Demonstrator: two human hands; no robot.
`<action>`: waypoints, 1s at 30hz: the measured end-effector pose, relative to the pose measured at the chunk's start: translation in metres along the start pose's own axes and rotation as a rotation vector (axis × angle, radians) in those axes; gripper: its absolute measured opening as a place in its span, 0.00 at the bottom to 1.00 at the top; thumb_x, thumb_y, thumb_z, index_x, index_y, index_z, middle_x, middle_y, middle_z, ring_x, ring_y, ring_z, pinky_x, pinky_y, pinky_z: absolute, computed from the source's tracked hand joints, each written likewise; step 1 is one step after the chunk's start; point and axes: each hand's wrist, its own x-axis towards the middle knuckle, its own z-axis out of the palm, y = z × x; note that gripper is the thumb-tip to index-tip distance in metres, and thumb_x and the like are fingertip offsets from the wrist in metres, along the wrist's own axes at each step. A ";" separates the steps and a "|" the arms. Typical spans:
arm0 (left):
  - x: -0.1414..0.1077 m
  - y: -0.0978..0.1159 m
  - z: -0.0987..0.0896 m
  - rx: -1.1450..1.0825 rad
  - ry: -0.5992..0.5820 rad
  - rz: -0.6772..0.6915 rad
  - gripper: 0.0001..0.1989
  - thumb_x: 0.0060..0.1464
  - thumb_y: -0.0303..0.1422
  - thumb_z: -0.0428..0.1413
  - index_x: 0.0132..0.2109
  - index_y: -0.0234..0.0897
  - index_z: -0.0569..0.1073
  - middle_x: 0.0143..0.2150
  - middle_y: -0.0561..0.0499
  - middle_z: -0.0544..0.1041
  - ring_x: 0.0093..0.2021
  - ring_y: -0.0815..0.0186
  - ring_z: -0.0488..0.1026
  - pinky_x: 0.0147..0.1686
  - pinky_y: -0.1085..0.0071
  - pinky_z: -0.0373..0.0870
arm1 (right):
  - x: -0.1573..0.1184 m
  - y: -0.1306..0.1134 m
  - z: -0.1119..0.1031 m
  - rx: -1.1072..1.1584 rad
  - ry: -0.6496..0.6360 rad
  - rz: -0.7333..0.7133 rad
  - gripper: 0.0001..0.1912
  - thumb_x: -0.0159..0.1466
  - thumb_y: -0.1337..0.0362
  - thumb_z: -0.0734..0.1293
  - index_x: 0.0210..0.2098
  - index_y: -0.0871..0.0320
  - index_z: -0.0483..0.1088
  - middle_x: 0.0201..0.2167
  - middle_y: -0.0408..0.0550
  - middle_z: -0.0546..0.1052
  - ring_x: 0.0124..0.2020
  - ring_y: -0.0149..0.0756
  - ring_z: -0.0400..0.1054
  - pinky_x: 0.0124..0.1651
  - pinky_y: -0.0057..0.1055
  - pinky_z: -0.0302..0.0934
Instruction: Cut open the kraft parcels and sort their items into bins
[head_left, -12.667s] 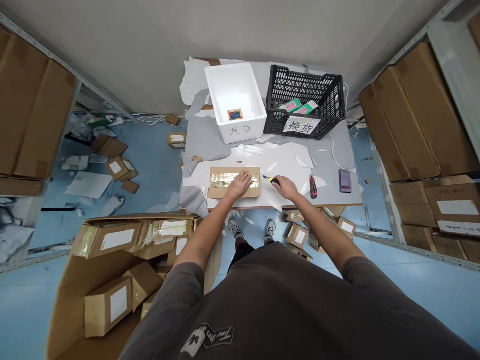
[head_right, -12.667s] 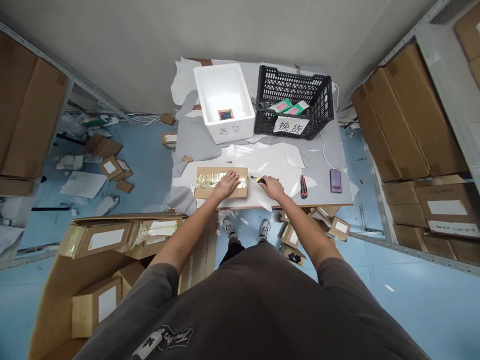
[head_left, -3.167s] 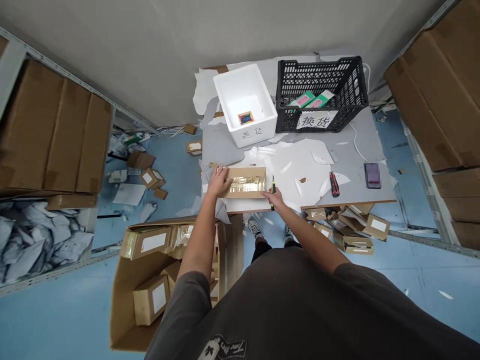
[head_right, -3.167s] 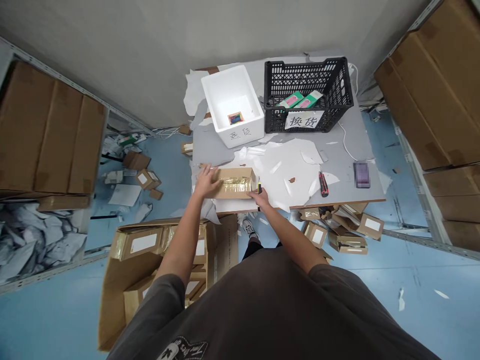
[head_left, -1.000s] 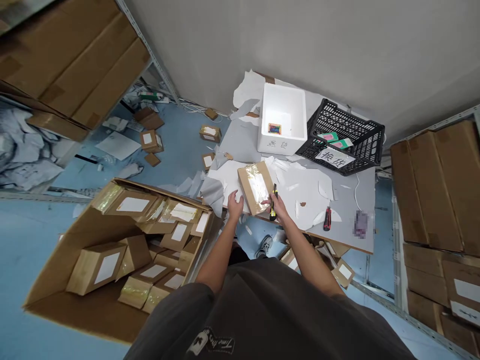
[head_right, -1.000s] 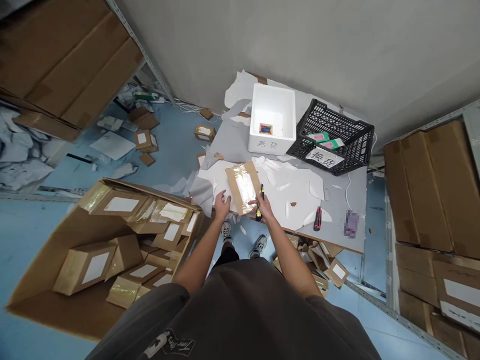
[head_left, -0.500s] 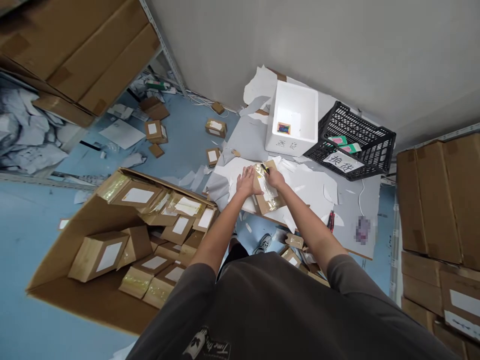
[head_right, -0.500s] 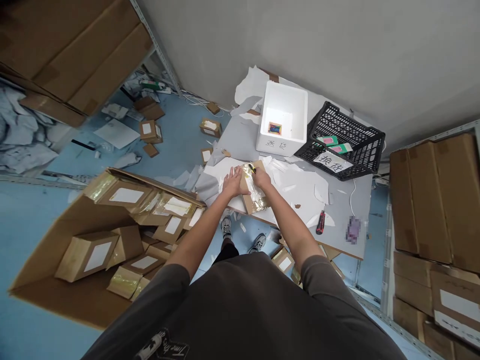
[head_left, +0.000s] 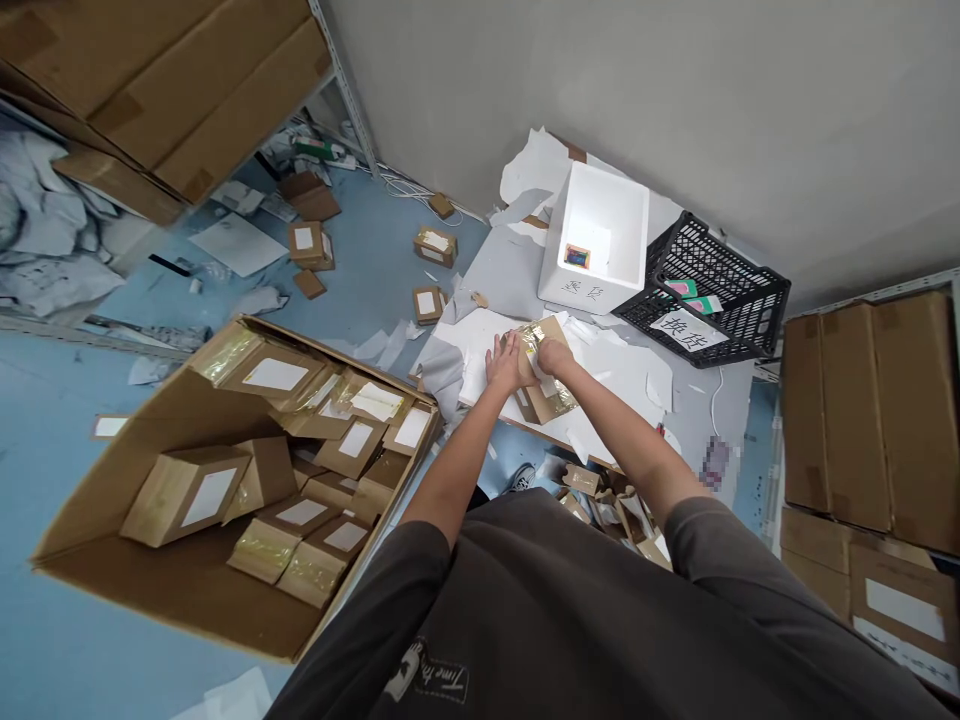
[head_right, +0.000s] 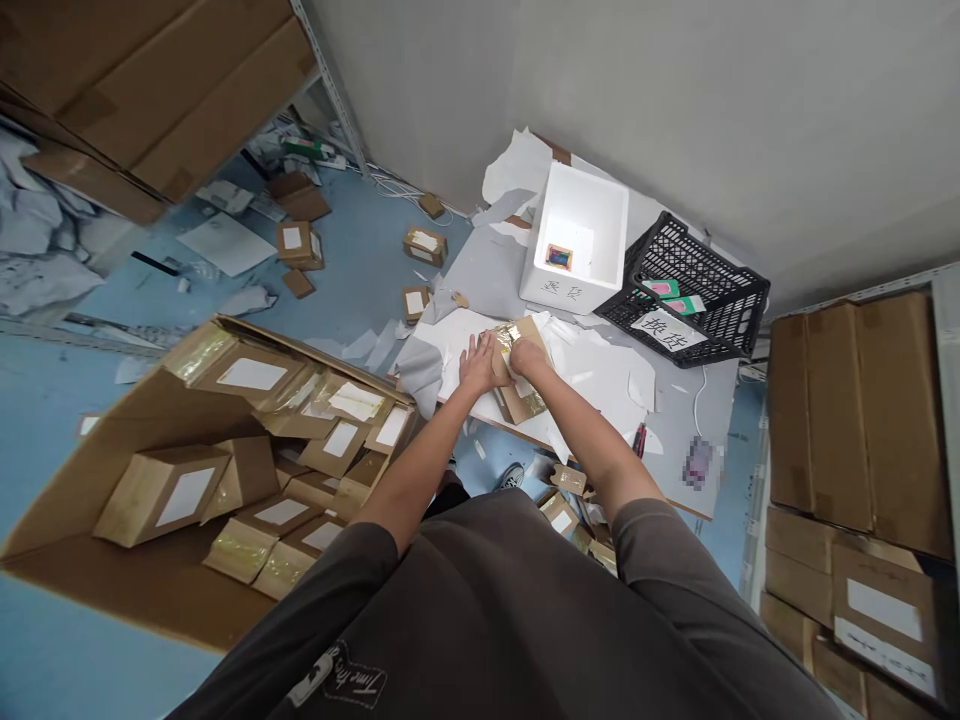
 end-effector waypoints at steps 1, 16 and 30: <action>0.000 -0.001 0.000 -0.001 0.001 0.002 0.69 0.52 0.63 0.66 0.85 0.47 0.35 0.87 0.53 0.31 0.86 0.46 0.27 0.82 0.44 0.42 | -0.004 0.005 -0.002 -0.012 -0.051 0.038 0.35 0.70 0.60 0.77 0.70 0.71 0.69 0.59 0.77 0.80 0.58 0.59 0.81 0.58 0.41 0.75; 0.003 -0.003 0.002 0.116 0.041 0.025 0.72 0.50 0.68 0.65 0.85 0.43 0.35 0.87 0.42 0.34 0.85 0.35 0.26 0.80 0.37 0.43 | -0.127 0.089 0.080 0.320 -0.190 0.191 0.07 0.65 0.72 0.75 0.42 0.63 0.76 0.37 0.68 0.83 0.28 0.55 0.83 0.32 0.45 0.78; -0.013 0.044 0.007 0.446 -0.353 0.680 0.46 0.47 0.38 0.68 0.74 0.52 0.70 0.79 0.45 0.64 0.80 0.39 0.52 0.80 0.41 0.41 | -0.200 0.126 0.146 0.808 -0.038 0.257 0.07 0.81 0.59 0.59 0.49 0.54 0.64 0.28 0.43 0.79 0.24 0.38 0.75 0.32 0.29 0.66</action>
